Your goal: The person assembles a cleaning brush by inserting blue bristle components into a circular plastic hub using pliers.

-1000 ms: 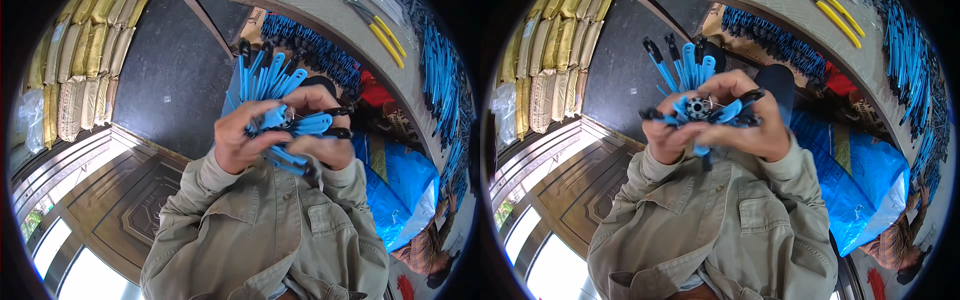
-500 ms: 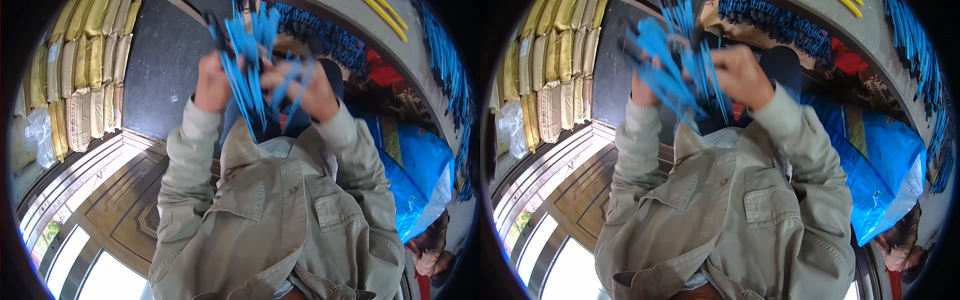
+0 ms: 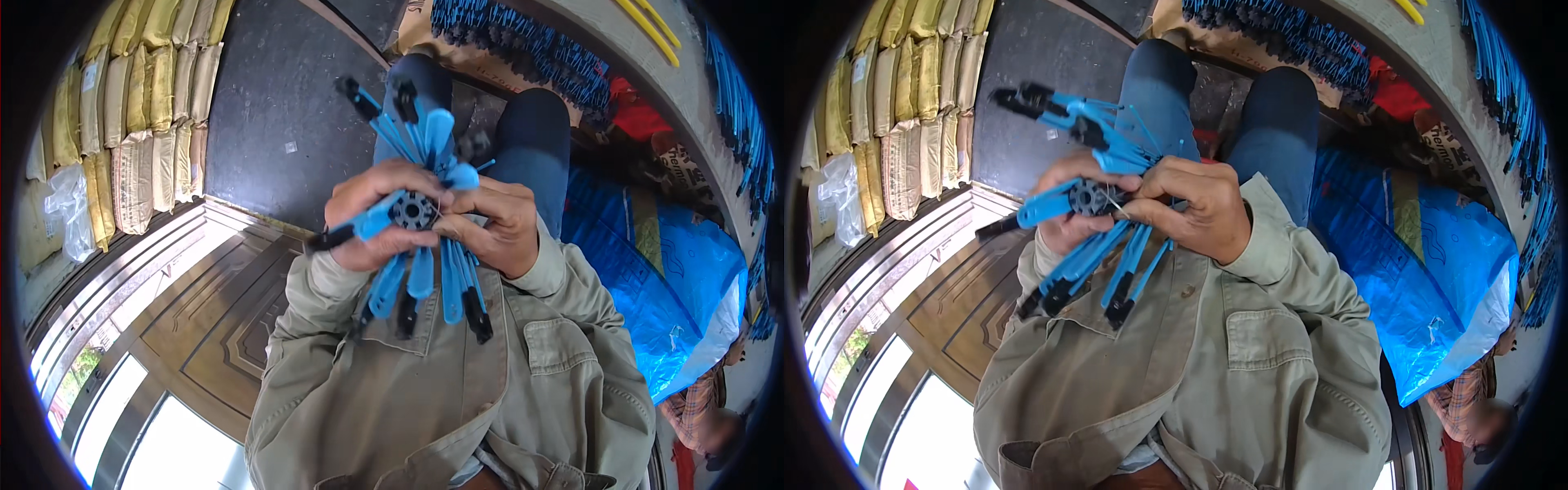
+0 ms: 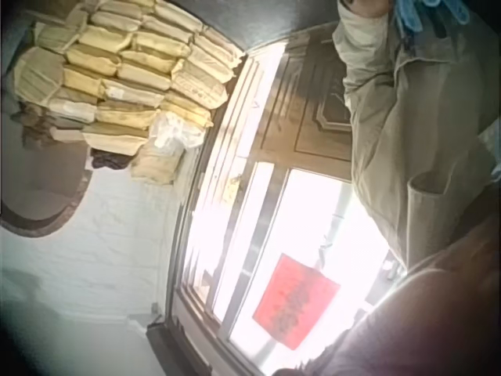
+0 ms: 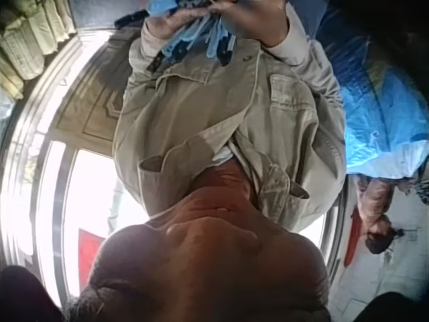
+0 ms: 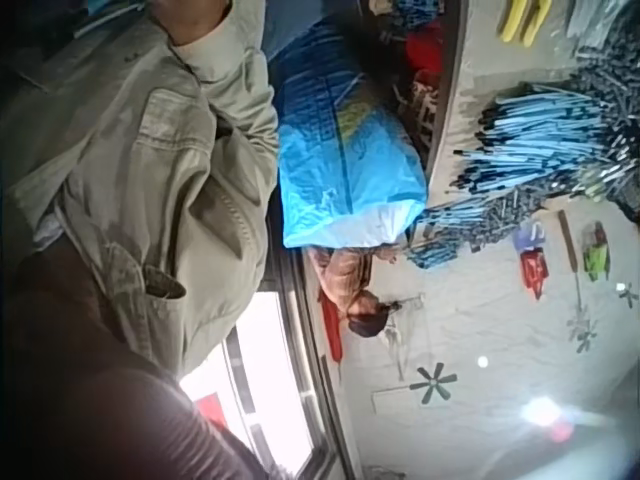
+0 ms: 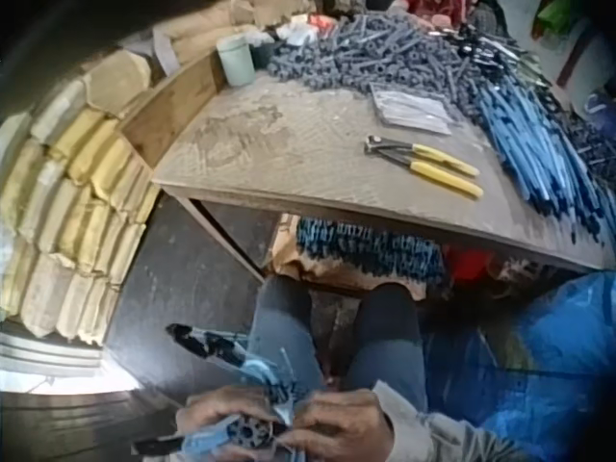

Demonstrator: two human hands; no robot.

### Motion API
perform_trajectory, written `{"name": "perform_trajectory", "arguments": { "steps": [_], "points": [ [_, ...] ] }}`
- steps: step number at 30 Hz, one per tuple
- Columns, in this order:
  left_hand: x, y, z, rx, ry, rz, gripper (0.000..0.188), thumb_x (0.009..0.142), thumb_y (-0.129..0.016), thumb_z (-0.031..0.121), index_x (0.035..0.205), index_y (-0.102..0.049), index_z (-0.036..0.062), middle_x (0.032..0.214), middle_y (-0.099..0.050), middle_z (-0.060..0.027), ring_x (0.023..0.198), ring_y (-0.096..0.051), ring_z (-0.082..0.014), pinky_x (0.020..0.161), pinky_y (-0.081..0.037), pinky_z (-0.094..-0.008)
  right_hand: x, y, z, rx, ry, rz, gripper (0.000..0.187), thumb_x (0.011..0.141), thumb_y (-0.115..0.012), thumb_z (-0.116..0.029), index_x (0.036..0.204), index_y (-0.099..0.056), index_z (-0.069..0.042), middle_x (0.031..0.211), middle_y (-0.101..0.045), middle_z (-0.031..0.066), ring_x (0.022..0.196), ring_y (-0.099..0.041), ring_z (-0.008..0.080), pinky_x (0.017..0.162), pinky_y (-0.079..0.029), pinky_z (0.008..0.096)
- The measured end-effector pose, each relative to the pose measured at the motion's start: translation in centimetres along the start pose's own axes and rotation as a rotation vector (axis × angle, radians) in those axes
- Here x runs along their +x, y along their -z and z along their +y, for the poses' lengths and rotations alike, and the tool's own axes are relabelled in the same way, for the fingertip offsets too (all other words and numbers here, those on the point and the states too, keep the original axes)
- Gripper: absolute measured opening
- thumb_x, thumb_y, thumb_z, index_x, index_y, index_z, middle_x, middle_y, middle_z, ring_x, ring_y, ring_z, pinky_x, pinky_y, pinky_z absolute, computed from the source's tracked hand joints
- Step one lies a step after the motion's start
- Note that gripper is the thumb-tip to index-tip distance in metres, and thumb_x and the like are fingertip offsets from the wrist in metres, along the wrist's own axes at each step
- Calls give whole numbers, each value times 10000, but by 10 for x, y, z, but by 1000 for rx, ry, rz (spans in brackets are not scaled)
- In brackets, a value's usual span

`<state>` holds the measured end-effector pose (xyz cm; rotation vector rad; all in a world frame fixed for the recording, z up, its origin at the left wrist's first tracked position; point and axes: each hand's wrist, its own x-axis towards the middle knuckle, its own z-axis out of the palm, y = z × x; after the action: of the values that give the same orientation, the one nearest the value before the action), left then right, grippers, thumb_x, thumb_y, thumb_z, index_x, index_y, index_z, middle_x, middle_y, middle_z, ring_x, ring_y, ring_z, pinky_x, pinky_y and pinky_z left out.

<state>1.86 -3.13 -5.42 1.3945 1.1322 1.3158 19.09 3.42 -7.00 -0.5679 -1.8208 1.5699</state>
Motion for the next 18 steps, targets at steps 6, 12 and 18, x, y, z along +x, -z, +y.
{"name": "perform_trajectory", "arguments": {
  "steps": [6,12,18],
  "points": [
    [-16,-21,16,-15,7,163,394,657,-790,194,954,-609,9,893,-658,-116,846,-633,-236,785,-486,-342,-6,2,0,95,-4,-2,151,678,-750,-71,713,-621,2,673,-616,95,579,-599,174,503,-422,254],
    [-10,-15,44,187,-30,32,393,655,-794,152,967,-602,10,881,-658,-124,820,-643,-234,730,-504,-315,4,13,-13,214,-50,-186,171,688,-761,-98,687,-620,-1,614,-598,80,547,-570,136,494,-407,248],
    [-18,-31,23,253,-78,169,365,677,-784,123,965,-590,11,852,-654,-115,810,-648,-230,712,-513,-321,-1,11,14,447,-307,-249,165,722,-745,-122,716,-641,6,621,-624,93,539,-584,115,489,-411,250]
  ]
}}
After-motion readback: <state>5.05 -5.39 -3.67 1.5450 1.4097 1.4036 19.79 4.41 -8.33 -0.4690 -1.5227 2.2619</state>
